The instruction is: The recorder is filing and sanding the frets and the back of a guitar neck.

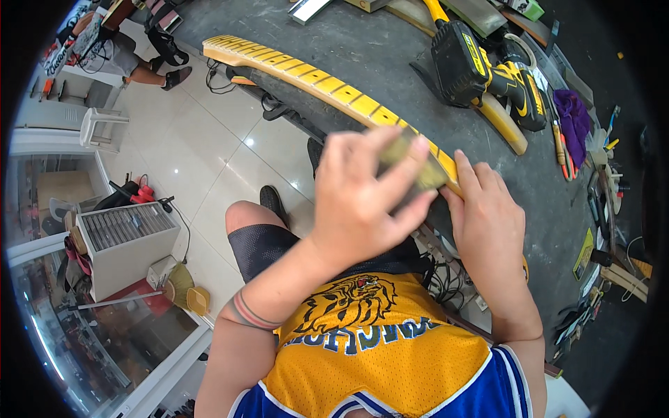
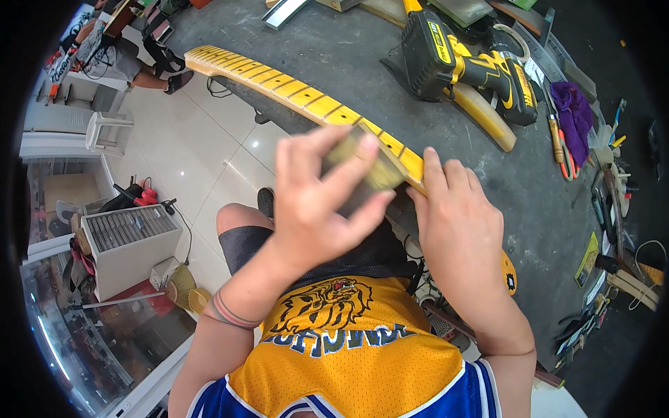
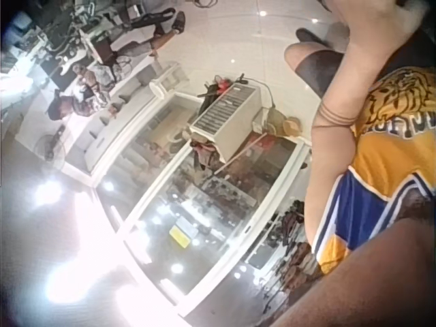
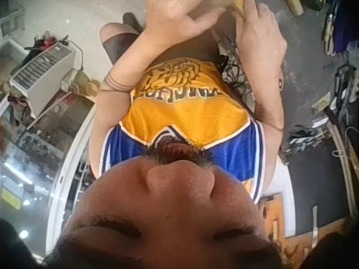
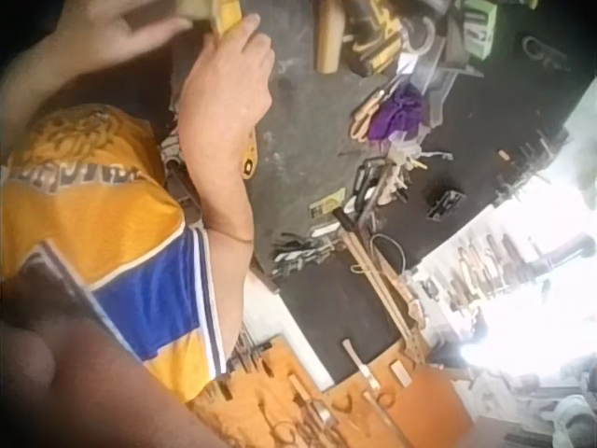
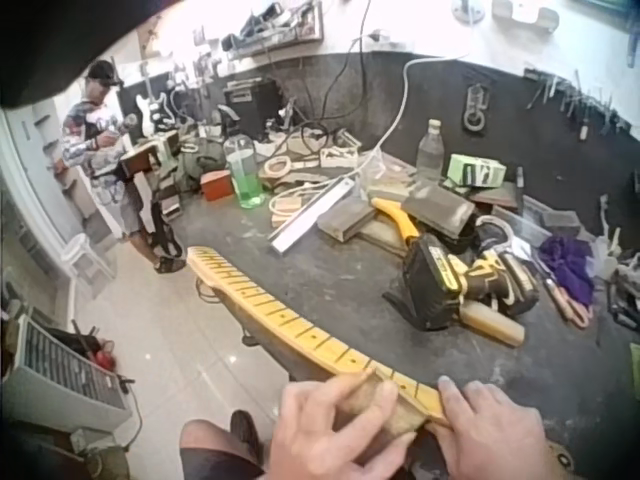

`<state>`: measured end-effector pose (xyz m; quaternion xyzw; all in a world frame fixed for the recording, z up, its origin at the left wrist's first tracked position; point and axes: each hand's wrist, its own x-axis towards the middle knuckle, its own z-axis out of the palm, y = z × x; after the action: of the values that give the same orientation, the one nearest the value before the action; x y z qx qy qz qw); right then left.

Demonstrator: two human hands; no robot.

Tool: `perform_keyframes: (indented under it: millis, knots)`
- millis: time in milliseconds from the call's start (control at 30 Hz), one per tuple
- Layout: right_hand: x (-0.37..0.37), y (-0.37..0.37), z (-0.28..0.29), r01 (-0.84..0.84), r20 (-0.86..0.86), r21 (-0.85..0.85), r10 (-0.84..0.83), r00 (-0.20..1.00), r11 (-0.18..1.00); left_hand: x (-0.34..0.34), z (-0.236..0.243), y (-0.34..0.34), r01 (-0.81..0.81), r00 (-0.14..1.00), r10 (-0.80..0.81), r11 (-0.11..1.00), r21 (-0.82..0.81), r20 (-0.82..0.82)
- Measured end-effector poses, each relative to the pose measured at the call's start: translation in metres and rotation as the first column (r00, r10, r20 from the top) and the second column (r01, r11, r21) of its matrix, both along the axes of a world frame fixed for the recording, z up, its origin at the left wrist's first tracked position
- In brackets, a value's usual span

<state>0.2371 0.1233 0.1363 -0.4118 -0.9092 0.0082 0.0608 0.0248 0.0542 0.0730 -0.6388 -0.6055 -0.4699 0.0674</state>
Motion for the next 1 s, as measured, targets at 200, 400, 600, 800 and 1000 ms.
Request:
perform_keyframes:
  millis: [200, 400, 600, 800, 1000]
  knots:
    - [0.024, 0.001, 0.014, -0.113, -0.111, -0.011, 0.111, 0.988, 0.994, -0.166, -0.013, 0.042, -0.415, 0.909, 0.408, 0.907, 0.077, 0.088]
    - [0.076, -0.017, 0.021, -0.043, 0.050, -0.088, 0.047, 0.998, 0.995, -0.219, -0.003, 0.048, -0.531, 0.844, 0.526, 0.847, 0.023, 0.105]
    - [0.046, -0.017, 0.012, -0.035, 0.051, -0.136, 0.043, 0.998, 0.990, -0.065, -0.006, 0.023, -0.260, 0.965, 0.260, 0.966, 0.003, 0.030]
    - [0.044, -0.015, 0.014, -0.067, 0.044, -0.146, 0.074, 0.996, 0.987, -0.008, 0.013, 0.005, -0.099, 0.986, 0.092, 0.994, -0.043, -0.139]
    - [0.042, -0.015, 0.007, -0.054, 0.072, -0.138, 0.064, 0.995, 0.989, 0.017, 0.007, 0.003, -0.123, 0.992, 0.122, 0.992, -0.038, -0.039]
